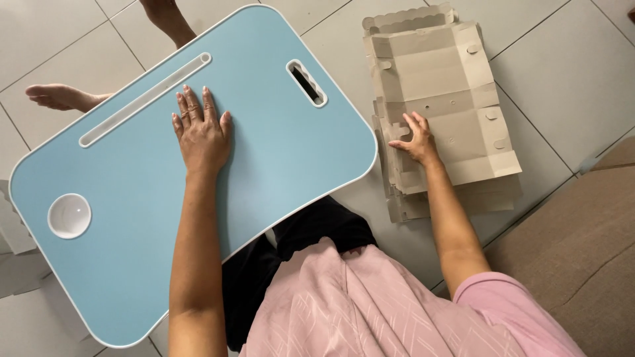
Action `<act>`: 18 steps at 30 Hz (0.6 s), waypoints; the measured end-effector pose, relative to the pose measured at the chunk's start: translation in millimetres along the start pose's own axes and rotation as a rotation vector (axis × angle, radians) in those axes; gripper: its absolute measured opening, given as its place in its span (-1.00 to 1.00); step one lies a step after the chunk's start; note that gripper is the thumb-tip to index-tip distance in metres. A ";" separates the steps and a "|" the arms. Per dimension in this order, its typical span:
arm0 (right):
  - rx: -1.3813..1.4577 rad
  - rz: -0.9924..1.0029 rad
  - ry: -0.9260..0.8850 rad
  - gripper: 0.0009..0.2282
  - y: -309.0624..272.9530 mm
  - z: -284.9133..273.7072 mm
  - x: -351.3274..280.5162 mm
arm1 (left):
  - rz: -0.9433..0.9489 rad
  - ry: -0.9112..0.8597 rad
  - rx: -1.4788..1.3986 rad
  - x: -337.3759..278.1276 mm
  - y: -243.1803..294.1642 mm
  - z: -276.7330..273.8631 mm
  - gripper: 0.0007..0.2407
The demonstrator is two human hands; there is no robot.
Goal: Assembling a cardboard box by folding its flaps and tucking tabs on a small lap desk.
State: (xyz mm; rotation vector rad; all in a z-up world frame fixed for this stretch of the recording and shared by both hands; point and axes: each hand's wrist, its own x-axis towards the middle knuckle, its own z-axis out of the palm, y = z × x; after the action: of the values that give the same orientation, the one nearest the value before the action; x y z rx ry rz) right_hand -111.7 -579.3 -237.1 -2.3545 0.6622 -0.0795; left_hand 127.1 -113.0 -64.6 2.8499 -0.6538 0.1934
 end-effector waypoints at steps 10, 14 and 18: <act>0.108 -0.003 -0.026 -0.20 -2.8 -18.6 -4.2 | 0.005 0.022 -0.029 -0.8 0.5 -1.4 -0.47; 0.181 -0.005 -0.062 -0.37 -10.6 -28.4 -6.5 | 0.002 0.024 -0.028 -1.7 1.6 -2.6 -0.47; 0.319 -0.031 -0.080 -0.48 -10.0 -28.6 -5.7 | -0.008 0.020 -0.036 -0.3 0.4 -0.7 -0.47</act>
State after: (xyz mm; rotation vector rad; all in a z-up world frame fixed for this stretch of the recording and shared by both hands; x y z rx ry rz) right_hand -118.7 -587.4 -208.2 -2.0497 0.5314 -0.0967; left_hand 126.6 -113.0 -63.9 2.8124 -0.6353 0.2060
